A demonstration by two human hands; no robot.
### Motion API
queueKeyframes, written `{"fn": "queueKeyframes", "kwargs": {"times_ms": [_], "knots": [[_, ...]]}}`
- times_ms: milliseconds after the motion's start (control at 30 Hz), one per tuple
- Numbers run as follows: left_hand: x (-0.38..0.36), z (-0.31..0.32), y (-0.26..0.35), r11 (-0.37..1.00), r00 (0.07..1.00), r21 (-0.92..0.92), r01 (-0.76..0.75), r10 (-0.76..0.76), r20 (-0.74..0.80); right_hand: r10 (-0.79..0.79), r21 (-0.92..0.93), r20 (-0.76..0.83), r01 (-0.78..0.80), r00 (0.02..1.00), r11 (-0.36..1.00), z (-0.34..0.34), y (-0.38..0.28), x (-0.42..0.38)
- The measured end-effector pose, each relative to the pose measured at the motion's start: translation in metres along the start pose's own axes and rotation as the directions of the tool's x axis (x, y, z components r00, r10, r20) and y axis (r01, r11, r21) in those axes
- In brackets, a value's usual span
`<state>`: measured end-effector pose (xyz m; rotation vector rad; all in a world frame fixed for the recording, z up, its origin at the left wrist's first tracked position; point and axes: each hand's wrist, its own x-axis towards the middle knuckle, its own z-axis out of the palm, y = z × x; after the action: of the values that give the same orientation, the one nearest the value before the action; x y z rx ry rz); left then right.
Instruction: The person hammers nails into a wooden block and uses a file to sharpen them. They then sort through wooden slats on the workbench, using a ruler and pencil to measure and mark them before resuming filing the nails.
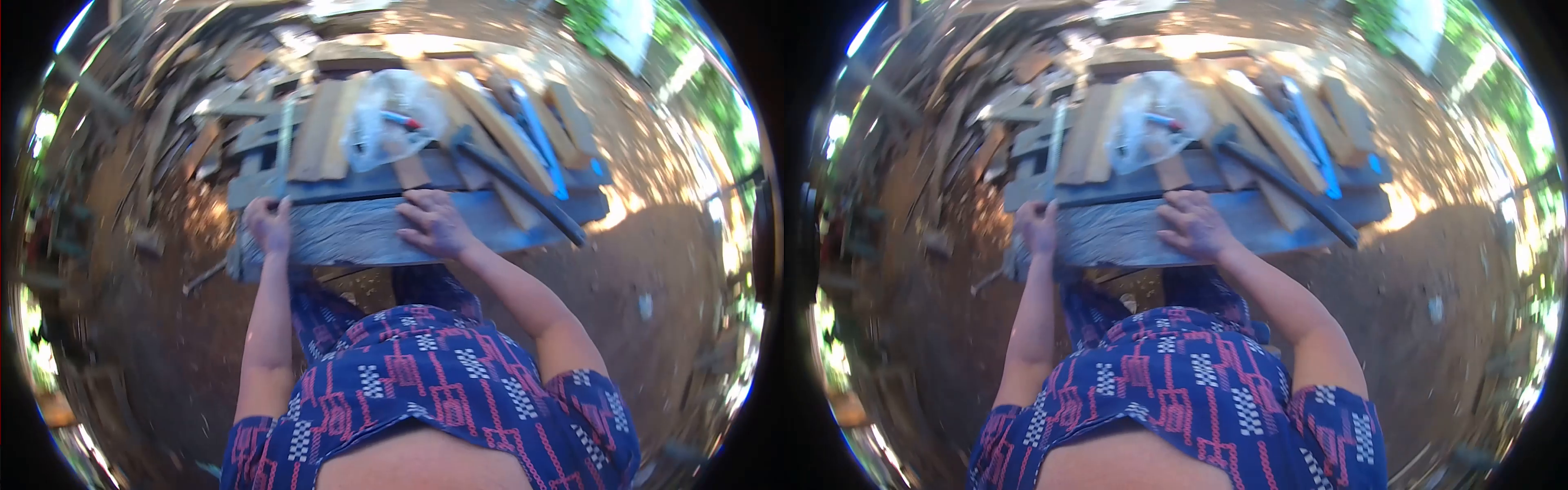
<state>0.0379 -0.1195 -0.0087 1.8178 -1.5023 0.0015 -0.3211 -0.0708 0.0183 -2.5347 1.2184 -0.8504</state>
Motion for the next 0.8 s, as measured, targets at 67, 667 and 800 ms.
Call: {"fn": "queueKeyframes", "kwargs": {"times_ms": [67, 667, 800], "knots": [[-0.001, 0.007, 0.0, 0.995, 0.999, 0.099, 0.025, -0.022, -0.038, 0.029, -0.011, -0.036, -0.029, 0.999, 1.0, 0.0, 0.004, -0.004], [-0.003, 0.009, 0.003, 0.977, 0.999, 0.212, 0.038, -0.031, -0.036, 0.626, -0.261, -0.314, -0.699, 0.714, 0.666, -0.155, 0.067, -0.101], [-0.002, 0.007, 0.005, 0.97, 0.999, 0.239, 0.05, -0.052, 0.005, 0.695, -0.348, -0.226, -0.723, 0.683, 0.597, -0.149, 0.067, -0.116]]}}
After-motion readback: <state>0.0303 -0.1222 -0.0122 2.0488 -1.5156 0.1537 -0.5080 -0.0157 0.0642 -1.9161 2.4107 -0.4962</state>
